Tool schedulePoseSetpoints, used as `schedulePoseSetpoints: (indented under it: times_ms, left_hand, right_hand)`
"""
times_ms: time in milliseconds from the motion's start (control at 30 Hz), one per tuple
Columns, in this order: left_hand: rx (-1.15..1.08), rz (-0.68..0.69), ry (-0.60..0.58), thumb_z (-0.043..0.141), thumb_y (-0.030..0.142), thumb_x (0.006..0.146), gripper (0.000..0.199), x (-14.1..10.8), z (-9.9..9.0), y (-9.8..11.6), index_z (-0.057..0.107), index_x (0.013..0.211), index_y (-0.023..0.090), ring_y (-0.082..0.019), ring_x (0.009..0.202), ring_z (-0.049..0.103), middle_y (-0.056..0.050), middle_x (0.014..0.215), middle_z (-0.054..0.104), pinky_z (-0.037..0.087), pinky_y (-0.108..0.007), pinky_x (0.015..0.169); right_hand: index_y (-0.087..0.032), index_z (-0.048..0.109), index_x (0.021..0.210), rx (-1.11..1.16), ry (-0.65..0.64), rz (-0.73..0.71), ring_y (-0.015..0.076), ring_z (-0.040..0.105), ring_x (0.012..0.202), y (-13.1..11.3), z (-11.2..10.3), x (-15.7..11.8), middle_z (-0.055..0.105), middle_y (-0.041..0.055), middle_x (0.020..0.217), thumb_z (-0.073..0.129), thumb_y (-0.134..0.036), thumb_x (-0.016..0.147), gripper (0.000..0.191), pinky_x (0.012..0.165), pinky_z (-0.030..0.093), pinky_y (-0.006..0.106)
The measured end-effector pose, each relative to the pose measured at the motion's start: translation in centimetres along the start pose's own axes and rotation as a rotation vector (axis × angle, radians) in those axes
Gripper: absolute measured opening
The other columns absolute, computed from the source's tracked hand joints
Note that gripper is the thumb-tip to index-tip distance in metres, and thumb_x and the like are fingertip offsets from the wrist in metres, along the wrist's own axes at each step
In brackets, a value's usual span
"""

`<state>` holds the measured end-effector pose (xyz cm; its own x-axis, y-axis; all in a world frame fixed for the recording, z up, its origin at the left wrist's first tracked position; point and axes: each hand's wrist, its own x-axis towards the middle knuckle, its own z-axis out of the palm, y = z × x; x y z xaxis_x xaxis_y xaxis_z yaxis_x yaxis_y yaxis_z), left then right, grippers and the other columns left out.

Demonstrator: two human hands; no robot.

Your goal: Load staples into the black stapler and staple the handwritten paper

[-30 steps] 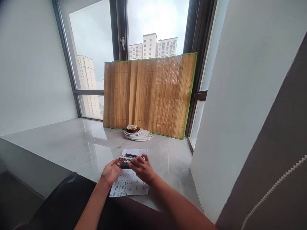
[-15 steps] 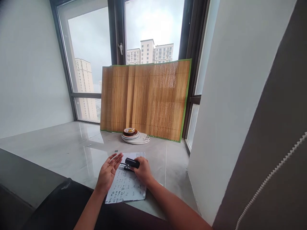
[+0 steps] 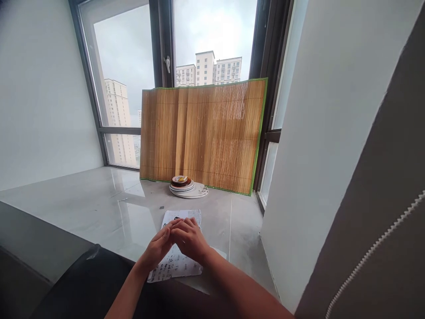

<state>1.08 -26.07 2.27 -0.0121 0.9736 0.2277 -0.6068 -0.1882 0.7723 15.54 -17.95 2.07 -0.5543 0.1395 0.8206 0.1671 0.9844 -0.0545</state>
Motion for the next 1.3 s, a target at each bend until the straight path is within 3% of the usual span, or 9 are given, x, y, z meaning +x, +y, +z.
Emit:
schedulePoseSetpoints:
  times_ms: [233, 333, 533, 633, 767, 833, 933, 1100, 1300]
  left_hand:
    - [0.139, 0.040, -0.055, 0.074, 0.030, 0.092, 0.041, -0.3, 0.7, 0.7, 0.071, 0.130, 0.017, -0.032, 0.146, 0.048, -0.017, 0.139, 0.066, 0.036, -0.042, 0.124]
    - [0.336, 0.155, 0.004, 0.075, 0.023, 0.090, 0.031, 0.6, -0.1, 1.8, 0.075, 0.120, 0.017, -0.031, 0.139, 0.054, -0.015, 0.133, 0.069, 0.038, -0.038, 0.122]
    - [0.819, 0.284, 0.413, 0.067, 0.013, 0.087, 0.011, 6.1, -6.5, 4.9, 0.074, 0.090, 0.022, -0.024, 0.102, 0.069, -0.007, 0.091, 0.073, 0.051, -0.033, 0.103]
    - [1.004, 0.235, 0.546, 0.063, 0.009, 0.082, 0.014, 8.9, -9.9, 5.8, 0.070, 0.081, 0.021, -0.026, 0.112, 0.066, -0.008, 0.092, 0.071, 0.044, -0.040, 0.113]
    - [1.029, 0.182, 0.540, 0.067, 0.015, 0.079, 0.006, 10.3, -12.2, 5.5, 0.069, 0.081, 0.021, -0.030, 0.141, 0.049, -0.015, 0.122, 0.070, 0.027, -0.051, 0.125]
    - [1.008, 0.160, 0.518, 0.068, 0.018, 0.081, 0.008, 10.3, -12.5, 5.1, 0.071, 0.086, 0.023, -0.031, 0.152, 0.035, -0.014, 0.135, 0.066, 0.017, -0.057, 0.126]
    - [0.919, 0.102, 0.510, 0.065, 0.013, 0.082, 0.013, 10.0, -12.3, 4.8, 0.071, 0.084, 0.024, -0.031, 0.157, 0.025, -0.013, 0.128, 0.069, 0.010, -0.062, 0.126]
    - [0.883, 0.088, 0.523, 0.065, 0.001, 0.076, 0.024, 9.3, -11.7, 5.1, 0.062, 0.066, 0.022, -0.030, 0.140, 0.048, -0.011, 0.092, 0.069, 0.028, -0.046, 0.122]
    - [0.857, 0.118, 0.587, 0.062, 0.005, 0.086, 0.027, 7.2, -10.2, 5.4, 0.058, 0.067, 0.023, -0.027, 0.106, 0.065, -0.006, 0.073, 0.062, 0.047, -0.030, 0.095]
  right_hand:
    - [-0.024, 0.066, 0.093, 0.018, 0.072, -0.023, 0.0174, 0.061, 0.091, 0.4, 0.1, 0.1, 0.075, 0.0019, 0.098, 0.062, -0.022, 0.098, 0.007, 0.087, 0.042, 0.035]
    - [-0.023, 0.067, 0.089, -0.084, 0.167, 0.169, 0.0193, 0.059, 0.091, 3.1, -0.8, -0.1, 0.073, 0.0036, 0.096, 0.061, -0.018, 0.096, 0.010, 0.087, 0.041, 0.036]
    - [-0.021, 0.065, 0.081, -0.287, 0.149, 0.684, 0.0232, 0.058, 0.090, 10.2, -3.2, -2.6, 0.070, 0.0047, 0.087, 0.057, -0.013, 0.090, 0.015, 0.079, 0.037, 0.034]
    - [-0.022, 0.067, 0.083, -0.319, 0.140, 0.759, 0.0238, 0.058, 0.093, 11.9, -2.8, -4.0, 0.070, 0.0057, 0.090, 0.056, -0.014, 0.090, 0.015, 0.078, 0.038, 0.034]
    - [-0.023, 0.072, 0.083, -0.360, 0.019, 0.834, 0.0240, 0.058, 0.091, 12.9, -1.3, -5.5, 0.070, 0.0081, 0.091, 0.061, -0.013, 0.083, 0.015, 0.072, 0.037, 0.033]
    - [-0.023, 0.074, 0.084, -0.366, -0.003, 0.857, 0.0246, 0.059, 0.092, 13.2, -0.8, -6.0, 0.070, 0.0090, 0.093, 0.063, -0.013, 0.081, 0.015, 0.072, 0.037, 0.033]
    - [-0.023, 0.075, 0.091, -0.346, 0.021, 0.864, 0.0267, 0.060, 0.097, 13.2, -0.8, -6.0, 0.070, 0.0099, 0.097, 0.063, -0.013, 0.082, 0.018, 0.075, 0.040, 0.034]
    - [-0.022, 0.073, 0.096, -0.144, 0.181, 0.735, 0.0245, 0.063, 0.092, 11.6, -0.7, -4.3, 0.067, 0.0071, 0.095, 0.057, -0.015, 0.086, 0.019, 0.081, 0.048, 0.036]
    - [-0.022, 0.073, 0.093, 0.149, 0.117, 0.570, 0.0178, 0.062, 0.081, 8.0, 0.0, -1.8, 0.066, 0.0023, 0.087, 0.060, -0.027, 0.095, 0.014, 0.078, 0.050, 0.031]
